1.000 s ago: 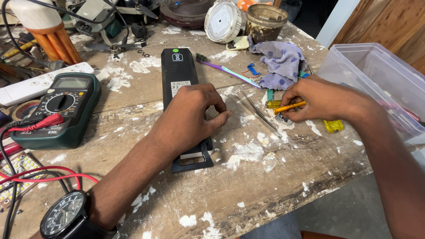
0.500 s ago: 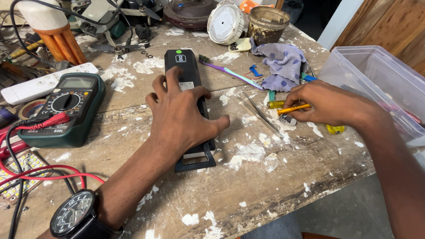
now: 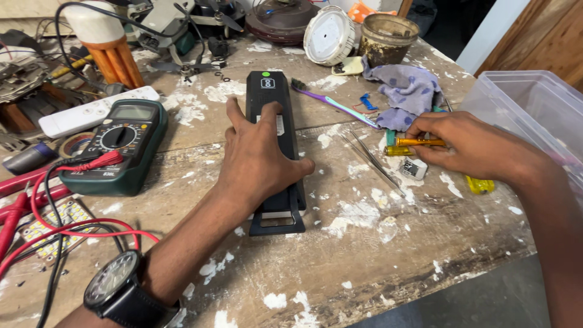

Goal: The person holds a black electronic light fixture on a cluttered workbench and unscrews its housing with a screwdriver. They use tweezers to work on small internal parts, flip the fixture over, and continue unscrewing screws on the other side.

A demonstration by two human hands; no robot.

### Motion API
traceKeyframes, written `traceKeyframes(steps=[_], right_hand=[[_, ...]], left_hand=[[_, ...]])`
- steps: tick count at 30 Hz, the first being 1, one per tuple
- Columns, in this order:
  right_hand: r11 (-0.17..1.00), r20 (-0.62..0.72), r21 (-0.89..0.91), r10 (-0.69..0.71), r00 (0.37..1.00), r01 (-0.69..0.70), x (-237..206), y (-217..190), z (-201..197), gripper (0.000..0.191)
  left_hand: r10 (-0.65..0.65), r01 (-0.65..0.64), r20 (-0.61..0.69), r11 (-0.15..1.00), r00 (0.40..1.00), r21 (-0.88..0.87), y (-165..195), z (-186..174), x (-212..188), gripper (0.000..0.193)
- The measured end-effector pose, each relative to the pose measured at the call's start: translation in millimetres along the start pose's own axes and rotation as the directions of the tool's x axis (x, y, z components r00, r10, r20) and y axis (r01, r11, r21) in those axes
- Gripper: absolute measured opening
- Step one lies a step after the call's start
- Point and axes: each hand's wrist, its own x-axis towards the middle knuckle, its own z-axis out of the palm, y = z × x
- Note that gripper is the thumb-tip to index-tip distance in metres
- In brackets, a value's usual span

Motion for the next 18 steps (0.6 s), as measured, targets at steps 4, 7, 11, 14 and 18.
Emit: traceKeyframes(steps=[4,7,11,14,18], right_hand=[[0.996,-0.078,0.065,-0.047,0.996,0.052,7,0,2,0.033],[0.987,-0.200,0.067,-0.127,0.971,0.143,12,1,5,0.033],[0.967,-0.315,0.123,-0.176,0.933,0.224,20,2,10,0.030],[0.948,-0.384,0.139,-0.214,0.898,0.285,30,2,11,0.032],[0.940,-0.394,0.197,-0.186,0.900,0.280,44,-7,14,0.029]], left_hand=[[-0.077,0.077,0.048,0.997,0.996,-0.008,-3,-1,5,0.115],[-0.062,0.062,-0.008,0.998,0.998,0.005,-10,-3,8,0.111],[-0.107,0.101,0.092,0.993,0.990,0.068,-30,-18,24,0.104],[-0.041,0.028,0.109,0.993,0.993,0.117,-47,-28,34,0.106],[0.001,-0.010,0.074,0.992,0.997,0.123,-59,-28,38,0.109]])
